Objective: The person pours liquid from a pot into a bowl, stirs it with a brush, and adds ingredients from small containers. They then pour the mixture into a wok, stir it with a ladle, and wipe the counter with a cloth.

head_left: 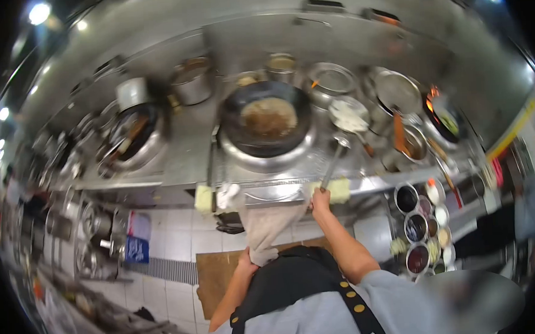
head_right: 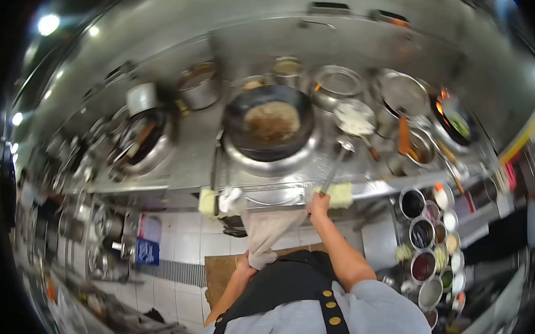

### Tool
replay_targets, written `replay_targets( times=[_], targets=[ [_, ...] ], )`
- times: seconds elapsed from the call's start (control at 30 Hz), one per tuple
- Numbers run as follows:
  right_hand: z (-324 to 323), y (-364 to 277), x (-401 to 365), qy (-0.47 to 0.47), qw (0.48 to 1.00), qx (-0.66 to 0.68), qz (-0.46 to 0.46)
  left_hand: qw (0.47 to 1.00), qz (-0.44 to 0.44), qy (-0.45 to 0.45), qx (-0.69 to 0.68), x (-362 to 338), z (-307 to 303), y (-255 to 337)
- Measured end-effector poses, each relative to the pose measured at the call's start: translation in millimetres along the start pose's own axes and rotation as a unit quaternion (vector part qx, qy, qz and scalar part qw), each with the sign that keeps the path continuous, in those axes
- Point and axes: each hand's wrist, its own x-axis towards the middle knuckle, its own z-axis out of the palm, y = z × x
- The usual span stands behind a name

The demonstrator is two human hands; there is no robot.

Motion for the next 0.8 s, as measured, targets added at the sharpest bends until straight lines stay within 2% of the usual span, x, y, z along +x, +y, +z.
replay_targets(
  times=[0.07,0.13,0.17,0.23,0.3,0.33,0.37,0.4,0.43,0.47,0.5,0.53,0.57,0.67,0.7,0.73,0.77,0.8],
  targets=[
    [-25.4,-48.6,-33.5,-0.086,0.994,0.056,0.028,0.999,-0.016,0.029,-0.038,7.2,-14.2,-6.2],
    [-35.3,-75.3,-86.7,-0.117,0.992,0.037,0.015,0.994,-0.077,-0.010,-0.072,16.9,-21.0,-14.2],
    [-39.5,-77.3,-114.1,-0.150,0.988,0.021,0.017,0.994,-0.073,-0.004,-0.080,20.8,-27.7,-15.7],
    [-53.8,-60.1,-141.8,-0.192,0.981,-0.005,0.029,0.981,-0.170,-0.044,-0.077,26.7,-42.0,-22.8],
    [-74.5,-46.5,-148.4,-0.308,0.945,-0.034,0.106,0.982,-0.174,-0.044,-0.056,18.6,-31.9,-21.8],
    [-88.6,-26.8,-134.0,-0.313,0.941,-0.034,0.120,0.981,-0.186,-0.055,-0.019,13.6,-23.3,-18.5],
    [-102.3,4.8,-102.5,-0.279,0.943,-0.177,0.041,0.988,-0.142,-0.057,0.015,7.3,-11.7,-15.1],
    [-109.1,24.8,-83.1,-0.239,0.918,-0.315,-0.043,0.989,-0.137,-0.048,0.010,2.3,1.8,-9.3],
    [-105.7,30.0,-79.5,-0.248,0.890,-0.364,-0.116,0.990,-0.116,-0.062,0.047,-3.1,15.0,-7.1],
    [-93.1,23.7,-84.9,-0.261,0.886,-0.367,-0.109,0.989,-0.092,-0.075,0.083,-3.7,23.8,-6.5],
    [-77.1,20.1,-93.1,-0.309,0.854,-0.403,-0.116,0.992,-0.082,-0.065,0.076,0.2,28.4,-7.9],
    [-59.6,20.1,-101.5,-0.357,0.818,-0.434,-0.122,0.986,-0.008,-0.063,0.157,6.5,30.4,-12.9],
    [-43.7,29.5,-103.9,-0.376,0.812,-0.431,-0.118,0.968,0.066,-0.057,0.237,10.2,35.7,-16.4],
    [-3.0,63.9,-95.9,-0.469,0.769,-0.412,-0.138,0.948,0.121,0.006,0.295,16.9,59.1,-15.0],
    [11.7,74.5,-89.6,-0.503,0.776,-0.349,-0.149,0.947,0.139,0.022,0.290,18.7,70.7,-16.7],
    [26.4,83.2,-83.8,-0.534,0.781,-0.284,-0.158,0.912,0.238,0.107,0.317,21.0,85.5,-18.6],
    [37.8,83.1,-76.4,-0.559,0.771,-0.301,-0.056,0.861,0.329,0.189,0.339,28.0,94.7,-19.2],
    [39.4,82.0,-71.7,-0.571,0.763,-0.297,-0.057,0.856,0.338,0.200,0.337,40.7,97.1,-17.1]
  ],
)
